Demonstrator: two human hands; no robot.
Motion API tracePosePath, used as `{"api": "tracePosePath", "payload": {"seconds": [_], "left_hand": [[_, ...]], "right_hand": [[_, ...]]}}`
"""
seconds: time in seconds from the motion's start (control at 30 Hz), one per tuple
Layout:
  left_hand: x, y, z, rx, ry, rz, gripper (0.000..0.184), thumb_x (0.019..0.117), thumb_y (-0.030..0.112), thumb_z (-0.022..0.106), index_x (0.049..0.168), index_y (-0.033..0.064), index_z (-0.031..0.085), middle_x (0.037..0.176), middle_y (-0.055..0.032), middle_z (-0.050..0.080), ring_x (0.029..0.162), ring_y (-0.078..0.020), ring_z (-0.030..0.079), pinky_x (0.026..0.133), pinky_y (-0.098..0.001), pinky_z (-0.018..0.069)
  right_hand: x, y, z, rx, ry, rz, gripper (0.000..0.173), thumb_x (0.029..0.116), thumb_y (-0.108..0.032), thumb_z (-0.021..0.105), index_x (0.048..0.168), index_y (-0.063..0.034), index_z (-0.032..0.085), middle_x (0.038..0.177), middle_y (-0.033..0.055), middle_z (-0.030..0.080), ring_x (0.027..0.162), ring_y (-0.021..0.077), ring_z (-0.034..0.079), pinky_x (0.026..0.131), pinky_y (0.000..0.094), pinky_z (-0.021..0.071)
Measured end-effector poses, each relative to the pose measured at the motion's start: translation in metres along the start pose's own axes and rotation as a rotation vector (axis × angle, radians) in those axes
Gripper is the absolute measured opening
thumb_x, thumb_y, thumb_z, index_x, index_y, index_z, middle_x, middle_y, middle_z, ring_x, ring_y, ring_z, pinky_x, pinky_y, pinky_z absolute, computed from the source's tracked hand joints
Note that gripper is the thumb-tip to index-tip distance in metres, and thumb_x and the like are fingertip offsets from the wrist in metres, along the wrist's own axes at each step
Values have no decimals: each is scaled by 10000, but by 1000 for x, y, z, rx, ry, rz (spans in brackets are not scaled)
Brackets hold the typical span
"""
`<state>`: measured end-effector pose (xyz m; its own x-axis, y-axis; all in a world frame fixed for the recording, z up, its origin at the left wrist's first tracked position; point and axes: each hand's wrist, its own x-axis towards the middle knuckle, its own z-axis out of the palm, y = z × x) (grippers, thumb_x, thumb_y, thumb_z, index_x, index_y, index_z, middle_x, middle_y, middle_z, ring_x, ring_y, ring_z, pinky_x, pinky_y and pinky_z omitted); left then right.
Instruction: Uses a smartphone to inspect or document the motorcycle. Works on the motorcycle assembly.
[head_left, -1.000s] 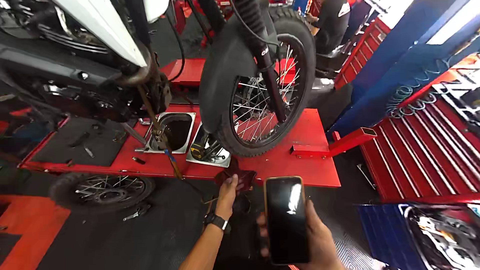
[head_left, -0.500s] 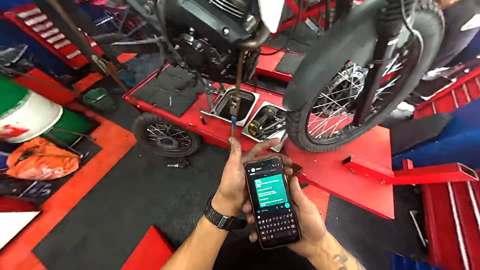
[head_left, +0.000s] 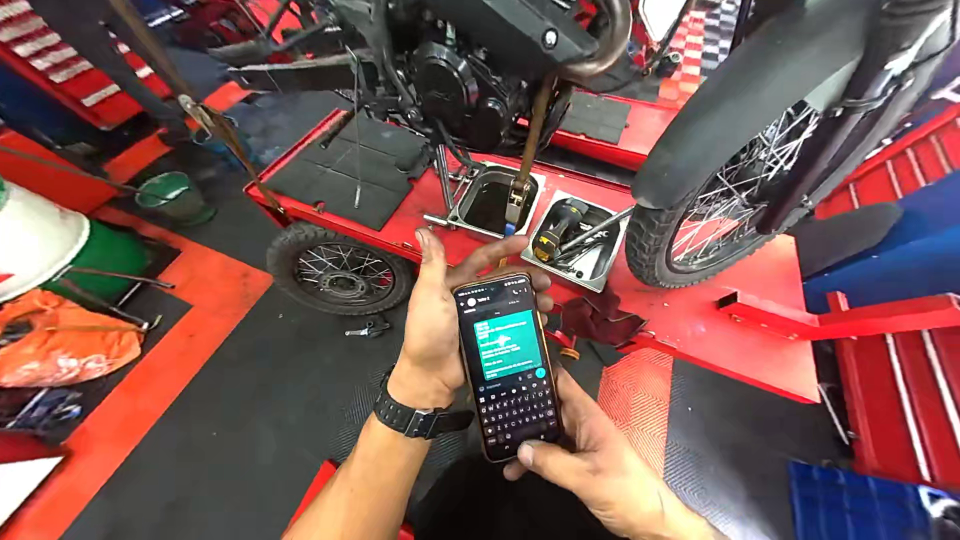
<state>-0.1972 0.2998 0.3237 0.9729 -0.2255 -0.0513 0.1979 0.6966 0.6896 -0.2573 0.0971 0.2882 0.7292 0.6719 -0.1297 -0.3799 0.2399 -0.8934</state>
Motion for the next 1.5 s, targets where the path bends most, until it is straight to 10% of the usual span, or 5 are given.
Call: {"api": "tracePosePath", "payload": {"seconds": [0.3,0.53,0.87,1.2,1.5], "left_hand": [[2,18,-10,-39,-13,-14,1067,910,834,-5,1466,97,530,1179,-248,673,1025,-353,701,883,-529,596],[6,19,6,84,35,0,1052,890,856,-16,1466,171,538,1174,-180,695,981,-295,712,834,-493,605],[32,8,19,65,-4,-21,1054,889,863,1,1478,159,519,1180,-202,686,980,-298,710,822,-472,607],[45,10,15,33,49,-42,1044,900,859,31,1469,143,534,1193,-214,682,999,-309,710,843,-481,605],[52,2,6,63,10,-70,1064,888,861,-4,1445,151,560,1151,-204,699,962,-304,718,830,-495,610]], "right_hand": [[8,6,-5,-505,308,-398,691,988,-455,650,1458,-18,394,1329,141,626,1181,283,662,936,443,628],[14,3,-23,-1049,394,-964,612,915,-527,673,1460,-381,438,1410,-43,606,1400,303,476,1156,554,399],[11,-4,-51,-1146,346,-1049,541,947,-554,606,1440,-375,475,1348,-132,594,1399,200,440,1204,488,298],[10,-5,-63,-982,385,-1007,513,968,-493,578,1456,-384,465,1293,-146,609,1289,139,516,1130,394,376],[32,-29,-43,319,11,53,518,1017,-337,630,1425,-84,435,1277,197,617,1023,349,695,728,513,633]]}}
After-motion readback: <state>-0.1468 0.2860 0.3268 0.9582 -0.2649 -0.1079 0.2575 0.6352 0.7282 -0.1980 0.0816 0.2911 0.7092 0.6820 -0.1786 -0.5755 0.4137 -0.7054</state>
